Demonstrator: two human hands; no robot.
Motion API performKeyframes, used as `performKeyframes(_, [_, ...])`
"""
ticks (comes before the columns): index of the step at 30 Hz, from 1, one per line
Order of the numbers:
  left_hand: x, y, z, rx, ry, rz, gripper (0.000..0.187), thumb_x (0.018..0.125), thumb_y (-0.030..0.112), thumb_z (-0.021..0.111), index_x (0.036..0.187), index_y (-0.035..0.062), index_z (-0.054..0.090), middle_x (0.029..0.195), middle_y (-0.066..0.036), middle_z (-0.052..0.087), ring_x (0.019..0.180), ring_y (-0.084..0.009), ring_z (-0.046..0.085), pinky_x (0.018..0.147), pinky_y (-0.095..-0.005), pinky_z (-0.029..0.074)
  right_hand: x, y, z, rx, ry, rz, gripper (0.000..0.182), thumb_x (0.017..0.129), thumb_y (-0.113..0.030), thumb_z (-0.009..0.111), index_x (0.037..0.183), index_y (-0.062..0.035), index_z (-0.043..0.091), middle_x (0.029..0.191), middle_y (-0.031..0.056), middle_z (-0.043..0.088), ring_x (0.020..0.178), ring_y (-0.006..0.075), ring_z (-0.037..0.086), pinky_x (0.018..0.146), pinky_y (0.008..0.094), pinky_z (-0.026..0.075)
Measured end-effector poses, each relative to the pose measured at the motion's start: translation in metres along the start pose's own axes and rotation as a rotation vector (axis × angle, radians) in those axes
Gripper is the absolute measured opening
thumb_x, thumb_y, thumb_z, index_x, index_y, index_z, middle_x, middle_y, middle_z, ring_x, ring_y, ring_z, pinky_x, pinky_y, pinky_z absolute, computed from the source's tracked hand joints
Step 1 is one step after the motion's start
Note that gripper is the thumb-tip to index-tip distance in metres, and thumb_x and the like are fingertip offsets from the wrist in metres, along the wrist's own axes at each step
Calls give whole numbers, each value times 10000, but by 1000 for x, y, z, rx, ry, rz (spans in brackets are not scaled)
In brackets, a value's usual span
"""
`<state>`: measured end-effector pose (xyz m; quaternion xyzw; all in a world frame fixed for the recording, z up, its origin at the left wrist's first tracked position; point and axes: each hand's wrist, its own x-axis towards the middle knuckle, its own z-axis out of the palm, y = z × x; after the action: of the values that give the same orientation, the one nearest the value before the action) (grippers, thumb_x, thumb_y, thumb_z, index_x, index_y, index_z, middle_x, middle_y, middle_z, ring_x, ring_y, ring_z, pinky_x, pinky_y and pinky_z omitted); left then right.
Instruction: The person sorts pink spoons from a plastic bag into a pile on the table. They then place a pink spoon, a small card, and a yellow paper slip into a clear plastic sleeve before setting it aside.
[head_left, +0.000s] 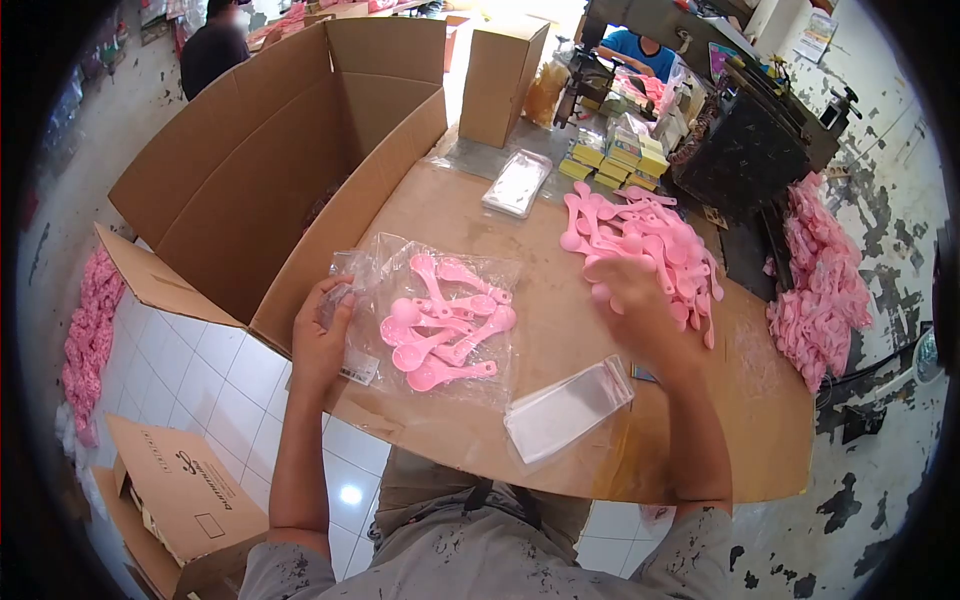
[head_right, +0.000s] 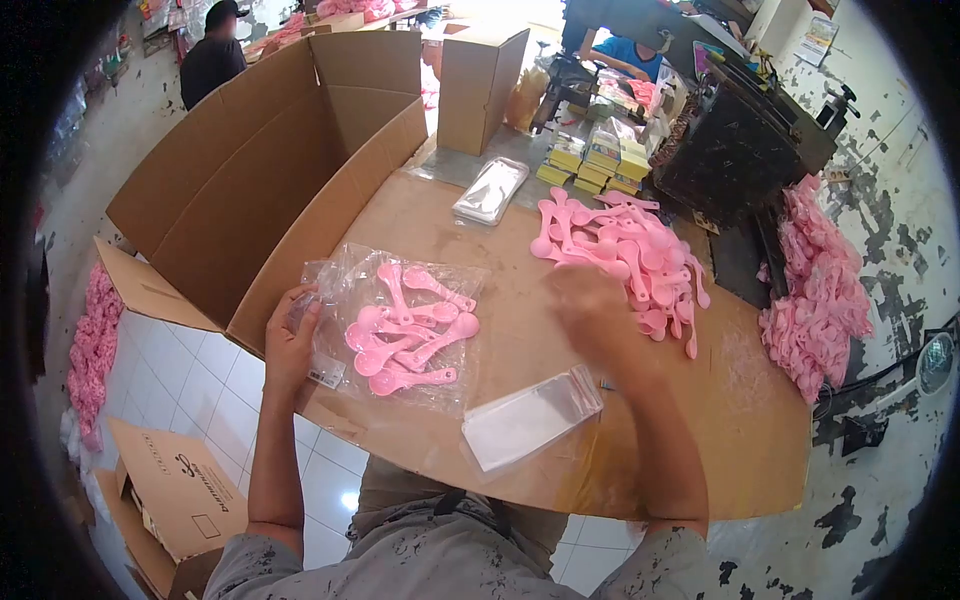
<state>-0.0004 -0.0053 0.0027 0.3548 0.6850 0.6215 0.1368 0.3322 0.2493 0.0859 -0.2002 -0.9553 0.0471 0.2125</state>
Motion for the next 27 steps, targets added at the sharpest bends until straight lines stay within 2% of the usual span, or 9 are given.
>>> performKeyframes(2, [0,-1,-1,6,-5,2,243,1029,158,658,1244,47,680,1130,-50,707,1047,-137,639,935,-295,503,8,-35,26,181,-170,-181,320,875,-128,715,1174,-15,710,1413,164,610,1321,303,552,1092,443,443])
performKeyframes(5, [0,-2,-1,-15,-4,7,246,1030,158,657,1249,48,679,1137,-50,707,1051,-136,638,936,-295,503,21,-66,58,67,-65,-339,301,852,-133,714,1112,17,701,1309,146,642,1267,289,569,1054,425,454])
performKeyframes(8, [0,-3,-1,-26,-11,0,250,1033,158,656,1256,48,677,1142,-54,706,1056,-133,637,938,-293,500,28,-63,77,-35,-200,-335,261,844,-149,714,1045,16,689,1178,126,648,1175,273,592,1000,407,463])
performKeyframes(11, [-1,1,-2,-2,-8,-4,256,1034,159,657,1262,45,675,1147,-55,706,1057,-131,633,942,-289,497,28,-67,72,-226,-168,-387,213,852,-153,701,995,4,679,1079,115,626,1104,265,598,958,401,467])
performKeyframes(14, [0,-6,-2,-21,-13,3,255,1035,155,656,1264,44,674,1151,-57,706,1057,-132,633,941,-288,495,19,-63,71,-189,-214,-339,247,858,-159,697,1041,6,684,1081,122,631,1106,281,601,957,414,477])
performKeyframes(17, [0,-5,-3,-45,-28,-20,256,1036,164,657,1262,45,675,1153,-56,708,1055,-133,633,937,-289,498,10,-52,45,35,-160,-276,275,864,-110,669,1116,-2,684,1046,131,628,1065,313,611,938,440,492])
performKeyframes(20, [-2,2,-2,6,-13,-2,253,1037,170,657,1257,45,677,1149,-59,709,1054,-132,633,933,-288,499,5,-25,-1,92,-206,-35,328,884,-68,624,1205,-16,666,1071,143,632,1071,338,611,949,459,497])
performKeyframes(25, [0,-3,-1,-27,-33,-22,251,1038,173,656,1251,43,679,1155,-57,710,1059,-135,637,936,-292,502,2,16,-56,-232,-41,210,404,890,-33,608,1293,-32,636,1160,165,638,1157,338,593,1015,454,484])
performKeyframes(27, [-2,-4,-3,-12,-33,-23,251,1036,172,657,1250,42,679,1162,-60,712,1071,-139,639,943,-295,502,4,24,-49,-476,181,207,398,899,-49,624,1296,-34,638,1192,166,645,1174,339,597,1035,459,474])
